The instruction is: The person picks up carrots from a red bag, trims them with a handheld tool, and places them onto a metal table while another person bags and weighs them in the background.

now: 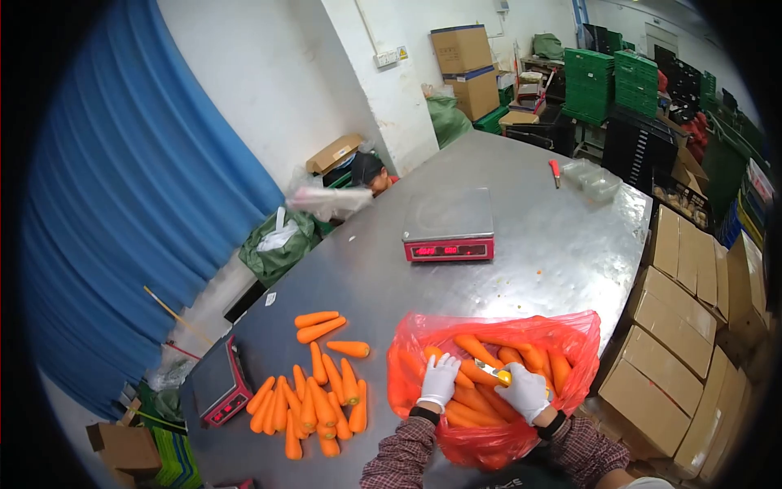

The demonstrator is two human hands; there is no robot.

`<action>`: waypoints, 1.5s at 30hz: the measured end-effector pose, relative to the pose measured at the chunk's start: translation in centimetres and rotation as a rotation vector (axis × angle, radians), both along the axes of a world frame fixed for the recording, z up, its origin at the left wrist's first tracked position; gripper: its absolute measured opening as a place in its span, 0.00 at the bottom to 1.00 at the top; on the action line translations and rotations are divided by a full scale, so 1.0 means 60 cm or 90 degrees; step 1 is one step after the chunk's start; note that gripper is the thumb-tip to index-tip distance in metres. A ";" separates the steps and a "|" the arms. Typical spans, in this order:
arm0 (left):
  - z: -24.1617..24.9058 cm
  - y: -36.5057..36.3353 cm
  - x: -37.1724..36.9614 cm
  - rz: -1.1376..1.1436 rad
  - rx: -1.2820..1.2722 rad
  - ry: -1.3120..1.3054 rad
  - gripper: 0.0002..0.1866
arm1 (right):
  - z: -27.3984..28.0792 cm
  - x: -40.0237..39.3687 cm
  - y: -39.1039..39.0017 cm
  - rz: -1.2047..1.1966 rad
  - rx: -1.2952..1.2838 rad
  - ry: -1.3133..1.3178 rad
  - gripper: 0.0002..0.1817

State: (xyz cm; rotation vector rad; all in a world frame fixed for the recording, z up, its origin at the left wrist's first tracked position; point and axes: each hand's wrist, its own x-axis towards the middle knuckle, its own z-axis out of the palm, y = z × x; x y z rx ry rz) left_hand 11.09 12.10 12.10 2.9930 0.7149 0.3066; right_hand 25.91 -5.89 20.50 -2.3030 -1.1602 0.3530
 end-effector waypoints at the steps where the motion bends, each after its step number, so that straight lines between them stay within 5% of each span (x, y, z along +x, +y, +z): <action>1: 0.014 0.012 -0.001 -0.017 -0.031 0.064 0.23 | 0.018 0.011 -0.007 -0.006 0.009 0.018 0.23; 2: 0.027 0.022 -0.008 -0.033 -0.063 0.131 0.24 | 0.030 0.022 -0.015 -0.012 0.010 0.021 0.23; 4: 0.097 0.021 -0.021 0.014 -0.266 -0.064 0.19 | 0.051 0.047 -0.031 -0.019 0.144 0.081 0.25; 6: 0.124 0.003 -0.040 0.160 -0.684 -0.384 0.17 | 0.092 0.062 -0.046 -0.031 0.170 0.086 0.25; 8: 0.186 -0.035 -0.056 0.128 -0.833 -0.504 0.16 | 0.133 0.062 -0.052 -0.008 0.296 0.290 0.23; 10: 0.241 -0.090 -0.067 0.086 -0.961 -0.569 0.08 | 0.174 0.051 -0.054 0.032 0.338 0.288 0.21; 12: 0.249 -0.137 -0.071 -0.071 -1.056 -0.660 0.07 | 0.222 0.042 -0.060 0.137 0.154 0.406 0.20; 13: 0.270 -0.165 -0.065 -0.044 -1.049 -0.653 0.14 | 0.246 0.036 -0.060 0.138 0.102 0.521 0.19; 20: 0.319 -0.263 -0.080 -0.071 -1.127 -0.556 0.32 | 0.240 -0.028 -0.060 0.314 0.252 0.492 0.18; 22: 0.295 -0.272 -0.107 0.048 -1.063 -0.340 0.39 | 0.247 -0.047 -0.070 0.284 0.176 0.561 0.17; 25: 0.290 -0.284 -0.099 0.137 -0.850 -0.454 0.36 | 0.241 -0.056 -0.079 0.219 0.512 0.279 0.17; 26: 0.295 -0.282 -0.095 0.166 -0.751 -0.507 0.35 | 0.246 -0.051 -0.096 0.221 0.512 0.281 0.17; 28: 0.305 -0.274 -0.088 0.208 -0.649 -0.521 0.33 | 0.240 -0.033 -0.137 0.287 0.249 0.062 0.20; 30: 0.295 -0.257 -0.089 0.220 -0.328 -0.512 0.34 | 0.223 -0.040 -0.152 0.285 0.257 0.033 0.21; 34: 0.316 -0.255 -0.086 0.207 -0.125 -0.482 0.34 | 0.232 -0.053 -0.165 0.295 0.264 0.011 0.22; 40: 0.329 -0.261 -0.083 0.186 -0.014 -0.465 0.32 | 0.231 -0.055 -0.158 0.250 0.276 -0.054 0.20; 43: 0.334 -0.271 -0.094 0.151 -0.053 -0.467 0.31 | 0.203 -0.006 -0.135 -0.052 0.347 0.109 0.15; 45: 0.335 -0.271 -0.092 0.147 -0.066 -0.467 0.31 | 0.214 -0.007 -0.150 0.056 0.322 0.073 0.15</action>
